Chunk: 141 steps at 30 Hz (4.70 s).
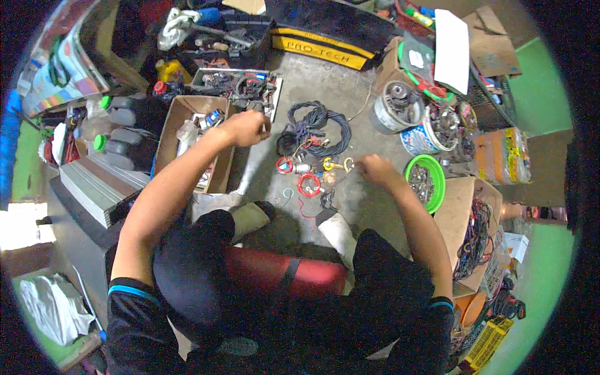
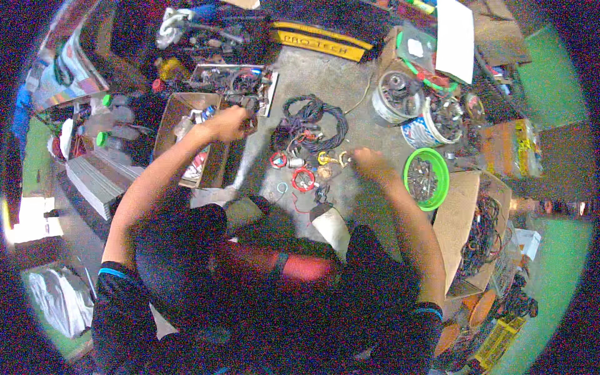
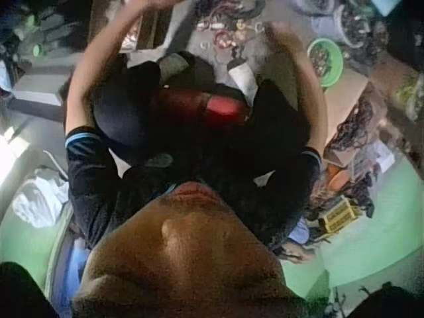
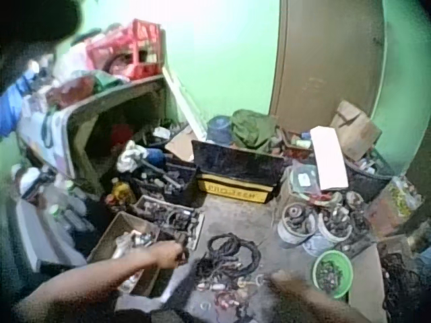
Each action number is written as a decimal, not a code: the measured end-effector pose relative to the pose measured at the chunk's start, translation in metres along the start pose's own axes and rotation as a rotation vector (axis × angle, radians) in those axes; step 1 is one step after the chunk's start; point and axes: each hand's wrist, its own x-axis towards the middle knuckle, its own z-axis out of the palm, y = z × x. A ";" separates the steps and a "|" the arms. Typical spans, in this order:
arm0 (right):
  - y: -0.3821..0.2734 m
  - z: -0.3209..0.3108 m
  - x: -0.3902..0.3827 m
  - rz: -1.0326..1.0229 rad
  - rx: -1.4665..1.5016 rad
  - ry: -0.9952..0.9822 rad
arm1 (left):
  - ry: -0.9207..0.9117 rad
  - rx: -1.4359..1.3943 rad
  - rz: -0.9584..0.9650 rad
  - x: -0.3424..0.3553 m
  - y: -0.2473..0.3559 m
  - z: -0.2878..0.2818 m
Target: The person sits on the floor and manipulates a bundle of black wires, twisting and inspecting the ends. They then pick up a red and white wire harness and examine the connectors.
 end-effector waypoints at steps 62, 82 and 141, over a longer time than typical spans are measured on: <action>-0.101 -0.055 -0.016 0.245 0.921 1.283 | 0.227 -0.542 0.131 0.018 -0.033 0.162; -0.115 -0.043 0.002 0.328 1.537 0.215 | 0.253 -0.989 0.322 0.028 0.068 0.084; -0.234 -0.232 -0.126 -0.335 0.772 0.510 | 0.257 -0.687 0.348 -0.136 0.193 -0.148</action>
